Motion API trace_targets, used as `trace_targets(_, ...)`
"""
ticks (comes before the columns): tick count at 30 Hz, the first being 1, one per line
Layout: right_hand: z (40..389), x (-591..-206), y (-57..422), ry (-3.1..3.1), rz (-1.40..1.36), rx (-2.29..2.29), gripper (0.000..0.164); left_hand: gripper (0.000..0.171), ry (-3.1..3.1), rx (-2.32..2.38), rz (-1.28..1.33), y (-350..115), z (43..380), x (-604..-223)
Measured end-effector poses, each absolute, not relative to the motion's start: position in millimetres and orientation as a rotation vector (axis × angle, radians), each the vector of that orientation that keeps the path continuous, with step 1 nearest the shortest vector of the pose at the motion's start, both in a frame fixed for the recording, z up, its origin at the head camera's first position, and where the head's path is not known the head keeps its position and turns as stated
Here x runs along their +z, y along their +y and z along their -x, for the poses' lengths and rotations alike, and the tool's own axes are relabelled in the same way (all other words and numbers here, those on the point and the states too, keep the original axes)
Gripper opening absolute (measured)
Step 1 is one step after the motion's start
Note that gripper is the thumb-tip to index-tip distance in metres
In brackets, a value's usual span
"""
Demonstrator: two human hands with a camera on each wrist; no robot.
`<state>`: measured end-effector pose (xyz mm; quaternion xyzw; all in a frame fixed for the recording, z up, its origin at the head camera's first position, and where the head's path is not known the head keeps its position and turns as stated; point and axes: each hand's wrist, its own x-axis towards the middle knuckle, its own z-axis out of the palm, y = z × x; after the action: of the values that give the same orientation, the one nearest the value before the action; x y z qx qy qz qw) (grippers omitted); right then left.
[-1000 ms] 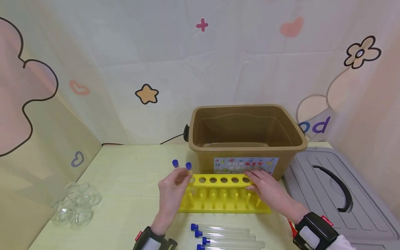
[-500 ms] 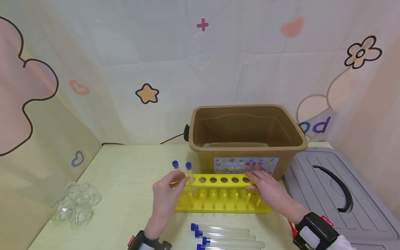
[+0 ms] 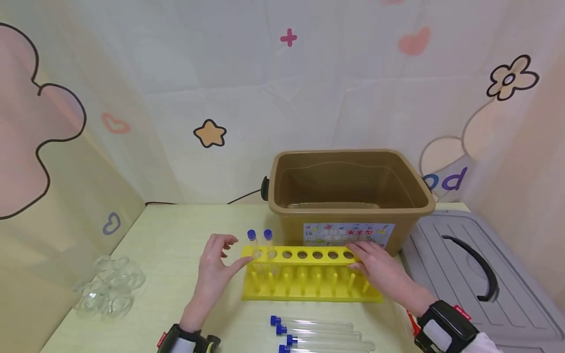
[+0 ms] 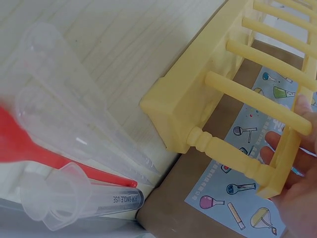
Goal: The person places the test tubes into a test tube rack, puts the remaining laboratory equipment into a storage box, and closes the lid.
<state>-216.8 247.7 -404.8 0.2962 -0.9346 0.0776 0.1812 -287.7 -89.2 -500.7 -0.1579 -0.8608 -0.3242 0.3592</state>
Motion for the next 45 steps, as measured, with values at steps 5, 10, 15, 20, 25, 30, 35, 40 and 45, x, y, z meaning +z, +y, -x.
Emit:
trace_targets(5, 216.7, -406.5, 247.0, -2.664, -0.799, 0.211, 0.044, 0.057, -2.353, -0.839, 0.53, -90.3, 290.5, -503.8)
trace_targets(10, 217.3, -408.0, 246.6, -2.666, -0.801, 0.201, 0.044, 0.055, -2.455, -0.993, 0.723, -89.8, 284.7, -485.9)
trace_targets(15, 216.7, -407.8, 245.9, -2.655, -0.831, 0.214, 0.044, 0.054, -2.503, -0.935, 0.814, -86.0, 272.1, -467.4)
trace_targets(20, 216.2, -405.8, 245.2, -2.63, -0.87, 0.24, 0.044, 0.051, -2.461, -0.815, 0.792, -85.3, 283.2, -485.6)
trace_targets(25, 216.2, -404.5, 245.6, -2.628, -0.863, 0.244, 0.043, 0.049, -2.469, -0.723, 0.725, -84.2, 297.0, -507.3)
trace_targets(30, 215.9, -402.3, 246.1, -2.674, -0.848, 0.268, 0.042, 0.048, -2.478, -0.698, 0.67, -82.7, 300.2, -516.9)
trace_targets(35, 215.8, -396.8, 244.2, -2.761, -0.828, 0.268, 0.048, 0.048, -2.479, -0.713, 0.658, -82.7, 298.2, -516.3)
trace_targets(40, 205.3, -378.3, 236.9, -2.743, -0.83, 0.22, 0.047, 0.048, -2.479, -0.755, 0.661, -82.0, 297.8, -515.8)
trace_targets(45, 175.0, -350.1, 215.5, -2.59, -0.897, 0.278, 0.022, 0.048, -2.471, -0.726, 0.689, -79.3, 298.2, -510.3)
